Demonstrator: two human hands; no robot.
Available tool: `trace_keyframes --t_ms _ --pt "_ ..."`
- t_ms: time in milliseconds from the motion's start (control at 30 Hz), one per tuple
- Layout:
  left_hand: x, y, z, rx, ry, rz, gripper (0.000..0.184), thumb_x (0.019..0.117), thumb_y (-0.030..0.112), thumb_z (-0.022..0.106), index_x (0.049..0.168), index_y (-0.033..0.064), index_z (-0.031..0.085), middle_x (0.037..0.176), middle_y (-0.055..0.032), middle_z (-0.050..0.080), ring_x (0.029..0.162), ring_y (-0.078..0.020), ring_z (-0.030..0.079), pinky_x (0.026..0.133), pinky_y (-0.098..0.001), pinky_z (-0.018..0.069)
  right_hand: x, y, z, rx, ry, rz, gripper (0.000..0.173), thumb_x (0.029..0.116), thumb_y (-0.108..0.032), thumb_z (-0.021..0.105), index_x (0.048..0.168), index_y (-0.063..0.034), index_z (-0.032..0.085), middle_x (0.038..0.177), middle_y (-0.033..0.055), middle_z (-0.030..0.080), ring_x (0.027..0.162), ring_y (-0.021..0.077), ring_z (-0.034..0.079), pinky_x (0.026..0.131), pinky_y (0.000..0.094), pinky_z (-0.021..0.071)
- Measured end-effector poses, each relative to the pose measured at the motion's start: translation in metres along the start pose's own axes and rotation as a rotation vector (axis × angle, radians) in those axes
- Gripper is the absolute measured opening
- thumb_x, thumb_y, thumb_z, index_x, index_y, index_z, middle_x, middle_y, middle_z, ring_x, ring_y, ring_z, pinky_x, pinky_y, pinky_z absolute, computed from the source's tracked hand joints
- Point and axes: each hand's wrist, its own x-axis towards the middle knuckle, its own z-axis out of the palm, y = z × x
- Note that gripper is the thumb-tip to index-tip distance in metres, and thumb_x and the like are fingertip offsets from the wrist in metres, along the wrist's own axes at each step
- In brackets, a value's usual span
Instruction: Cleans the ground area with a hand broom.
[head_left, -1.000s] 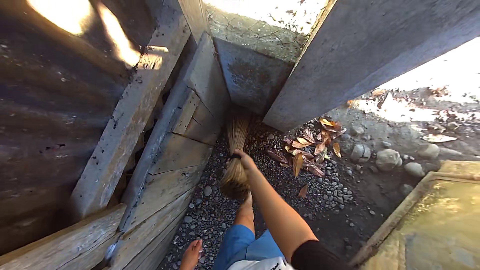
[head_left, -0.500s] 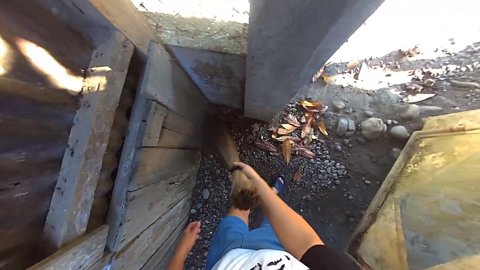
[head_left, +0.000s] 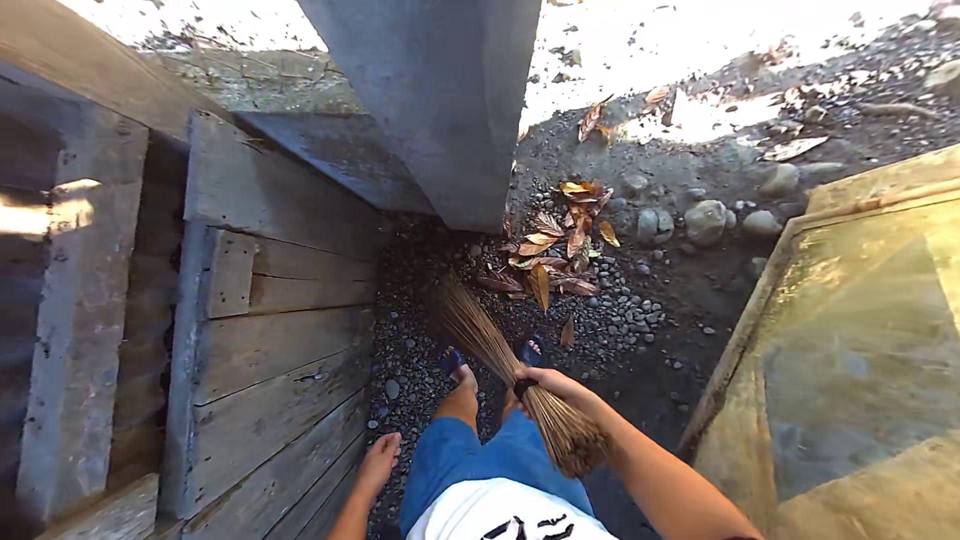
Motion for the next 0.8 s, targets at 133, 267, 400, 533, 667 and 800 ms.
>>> trace_keyframes --t_ms 133,267,400,533,667,800 --pt "-0.015 0.035 0.012 0.007 0.030 0.047 0.046 0.1124 0.033 0.041 0.145 0.0022 0.051 0.134 -0.0249 0.062 0.119 -0.0362 0.063 0.098 -0.0527 0.0490 0.003 -0.062 -0.060 -0.274 0.345 -0.174 0.041 0.1070 -0.031 0.052 0.130 0.0023 0.059 0.117 0.0172 0.065 0.100 0.0230 0.064 0.091 0.0428 0.0520" --pt "-0.024 0.040 0.027 0.001 0.049 0.026 0.046 0.1127 0.033 0.041 0.146 0.0017 0.050 0.135 -0.0255 0.061 0.121 -0.0378 0.062 0.098 -0.0549 0.0486 0.004 -0.101 -0.116 -0.350 0.637 -0.299 0.048 0.1021 -0.034 0.063 0.131 0.0042 0.058 0.120 0.0260 0.063 0.107 0.0339 0.063 0.096 0.0525 0.0482" --pt "-0.021 0.036 0.044 0.071 0.005 0.004 0.047 0.1119 0.035 0.043 0.145 0.0018 0.051 0.135 -0.0256 0.062 0.121 -0.0387 0.062 0.100 -0.0545 0.0486 -0.007 -0.067 -0.114 -0.164 0.520 -0.382 0.068 0.1021 -0.023 0.058 0.158 -0.0076 0.022 0.130 0.0227 0.057 0.106 0.0297 0.064 0.089 0.0476 0.0547" --pt "-0.020 0.052 0.050 0.078 0.009 0.016 0.048 0.1123 0.035 0.041 0.145 0.0017 0.050 0.134 -0.0252 0.062 0.118 -0.0369 0.063 0.097 -0.0526 0.0494 -0.049 -0.008 -0.089 0.036 0.175 -0.230 0.031 0.1107 -0.026 0.038 0.132 -0.0044 0.048 0.089 0.0109 0.063 0.068 0.0204 0.064 0.063 0.0371 0.0572" --pt "-0.023 0.076 0.054 0.080 0.029 0.051 0.046 0.1119 0.035 0.043 0.144 0.0024 0.052 0.135 -0.0250 0.062 0.121 -0.0378 0.062 0.099 -0.0546 0.0483 -0.033 -0.019 -0.107 0.110 0.082 -0.104 0.033 0.1104 -0.032 0.035 0.113 -0.0052 0.055 0.079 0.0080 0.064 0.061 0.0168 0.064 0.056 0.0313 0.0562" --pt "-0.031 0.103 0.054 0.066 0.068 0.153 0.045 0.1121 0.033 0.043 0.145 0.0024 0.051 0.135 -0.0249 0.062 0.121 -0.0373 0.062 0.098 -0.0546 0.0489 0.005 -0.076 -0.152 -0.113 0.446 -0.288 0.041 0.1070 -0.032 0.053 0.125 0.0045 0.060 0.114 0.0194 0.064 0.095 0.0242 0.064 0.089 0.0437 0.0516"
